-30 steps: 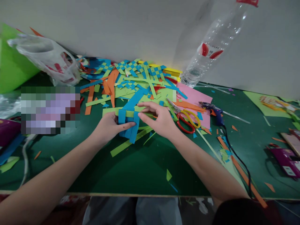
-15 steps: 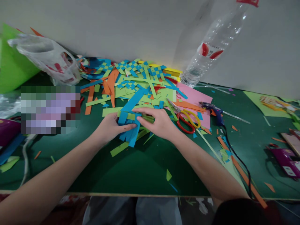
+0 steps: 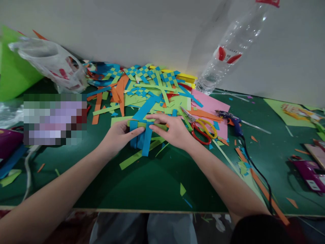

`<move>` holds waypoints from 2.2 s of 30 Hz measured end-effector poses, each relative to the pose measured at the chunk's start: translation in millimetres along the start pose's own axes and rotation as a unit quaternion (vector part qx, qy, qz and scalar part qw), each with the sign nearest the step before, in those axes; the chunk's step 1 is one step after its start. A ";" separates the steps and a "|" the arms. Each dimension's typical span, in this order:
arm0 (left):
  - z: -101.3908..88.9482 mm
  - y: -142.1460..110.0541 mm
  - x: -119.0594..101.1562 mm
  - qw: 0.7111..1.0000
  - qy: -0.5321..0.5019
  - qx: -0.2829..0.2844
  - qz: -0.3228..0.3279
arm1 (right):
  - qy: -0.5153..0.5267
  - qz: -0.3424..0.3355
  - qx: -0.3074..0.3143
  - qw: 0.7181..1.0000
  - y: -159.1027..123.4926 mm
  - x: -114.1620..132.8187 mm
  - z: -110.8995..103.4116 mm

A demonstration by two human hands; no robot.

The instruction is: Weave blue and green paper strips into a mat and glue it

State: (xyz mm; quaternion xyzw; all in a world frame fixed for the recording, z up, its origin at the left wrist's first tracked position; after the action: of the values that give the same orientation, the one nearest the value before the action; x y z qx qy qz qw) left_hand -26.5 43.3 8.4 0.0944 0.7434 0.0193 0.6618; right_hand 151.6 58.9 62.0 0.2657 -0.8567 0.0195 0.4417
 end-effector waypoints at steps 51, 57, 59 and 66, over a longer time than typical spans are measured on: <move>-12.2 -3.8 -25.2 0.976 0.168 -0.073 0.118 | 0.108 -0.002 -0.045 0.993 4.5 -15.9 -13.9; -12.5 -4.1 -25.1 0.979 0.153 -0.080 0.110 | 0.102 0.001 -0.052 0.993 4.7 -16.4 -16.4; -11.3 -4.1 -25.2 0.984 0.130 -0.072 0.103 | 0.104 0.010 -0.049 0.993 4.4 -15.5 -16.6; -7.9 -5.4 -31.0 0.986 0.106 -0.037 0.121 | 0.103 0.042 -0.014 0.994 2.9 -3.9 -12.4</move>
State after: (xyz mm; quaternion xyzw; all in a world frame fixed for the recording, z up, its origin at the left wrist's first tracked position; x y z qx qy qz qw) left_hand -31.6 33.6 39.0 0.1564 0.7911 0.1371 0.5753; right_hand 161.3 66.4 67.2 0.2202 -0.8171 0.0533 0.5301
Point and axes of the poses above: each hand's wrist, its own y-axis towards the middle knuckle, its own z-axis out of the palm, x = y × z, the point moved 5 cm from there along y, towards the middle knuckle, and after that the axes turned 13 degrees about z, right-handed, at the moved point
